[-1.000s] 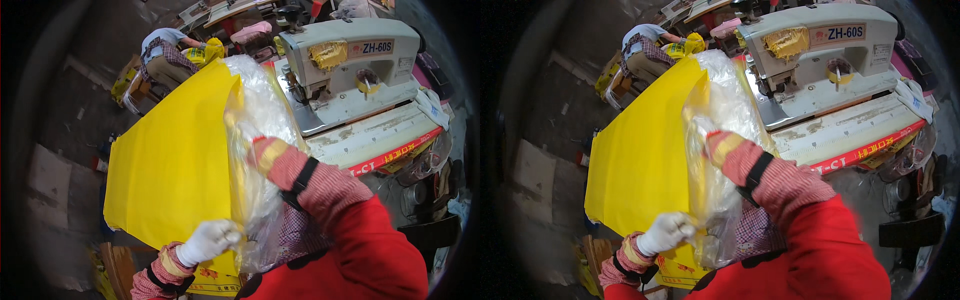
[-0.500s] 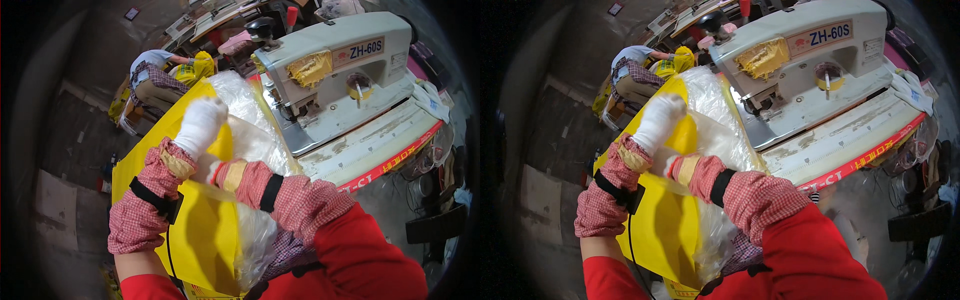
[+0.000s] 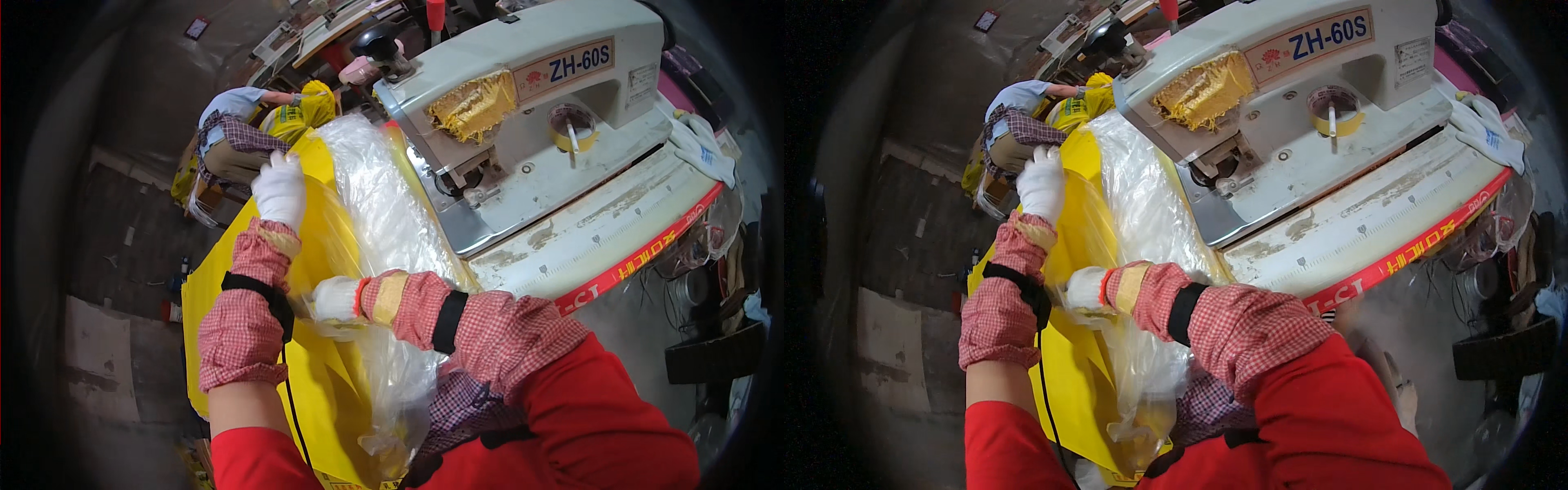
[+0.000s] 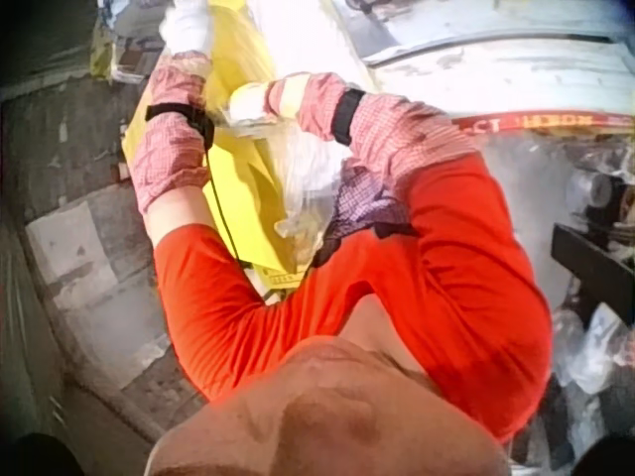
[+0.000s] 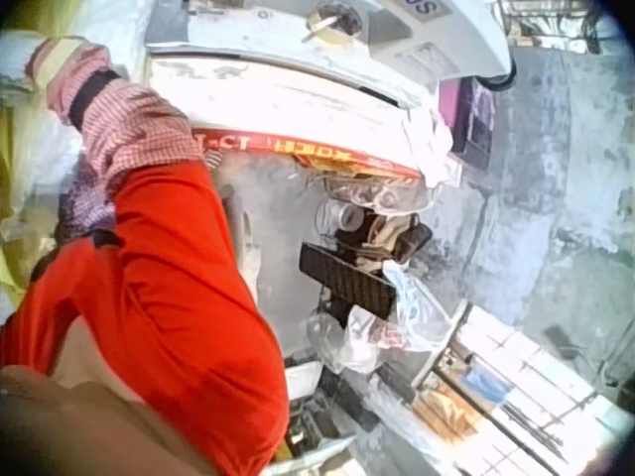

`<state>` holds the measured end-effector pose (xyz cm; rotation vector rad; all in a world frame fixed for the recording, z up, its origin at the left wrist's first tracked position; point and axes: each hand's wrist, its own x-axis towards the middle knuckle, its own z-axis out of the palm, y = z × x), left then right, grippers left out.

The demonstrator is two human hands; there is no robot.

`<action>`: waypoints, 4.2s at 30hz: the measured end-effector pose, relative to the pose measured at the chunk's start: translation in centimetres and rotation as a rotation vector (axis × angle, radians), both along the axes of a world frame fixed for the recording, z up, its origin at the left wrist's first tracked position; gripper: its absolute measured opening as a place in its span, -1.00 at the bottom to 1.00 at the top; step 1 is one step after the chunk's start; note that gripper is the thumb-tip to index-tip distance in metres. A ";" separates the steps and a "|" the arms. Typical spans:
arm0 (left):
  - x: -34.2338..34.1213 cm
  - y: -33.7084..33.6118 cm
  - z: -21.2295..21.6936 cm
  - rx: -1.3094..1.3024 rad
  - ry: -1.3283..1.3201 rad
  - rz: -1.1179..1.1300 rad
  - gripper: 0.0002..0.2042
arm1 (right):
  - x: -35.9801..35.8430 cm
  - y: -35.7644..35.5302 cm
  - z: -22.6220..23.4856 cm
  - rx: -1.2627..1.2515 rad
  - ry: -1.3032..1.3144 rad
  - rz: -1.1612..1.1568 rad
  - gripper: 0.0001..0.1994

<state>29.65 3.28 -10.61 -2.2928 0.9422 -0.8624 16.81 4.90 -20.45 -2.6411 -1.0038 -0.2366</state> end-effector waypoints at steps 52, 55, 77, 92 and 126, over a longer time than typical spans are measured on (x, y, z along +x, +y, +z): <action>-4.5 -3.9 21.2 0.250 0.074 -0.270 -0.77 | -20.1 -9.2 1.8 0.707 0.299 -0.722 -0.64; -2.2 -6.2 19.3 0.101 -0.031 -0.274 -0.75 | -19.4 -6.5 4.7 0.889 0.273 -0.660 -0.62; -6.1 -8.6 -11.2 -0.435 0.808 -0.858 -0.80 | -35.0 -11.3 -4.1 1.507 0.675 -1.126 -0.56; -8.3 -6.6 -9.4 -0.209 1.039 -0.639 -0.75 | -34.9 -10.3 -1.9 0.532 0.425 -1.000 -0.53; -28.6 -9.5 6.5 0.948 1.910 -0.002 -0.65 | -8.3 -21.2 -4.1 -0.040 0.114 -0.310 -0.70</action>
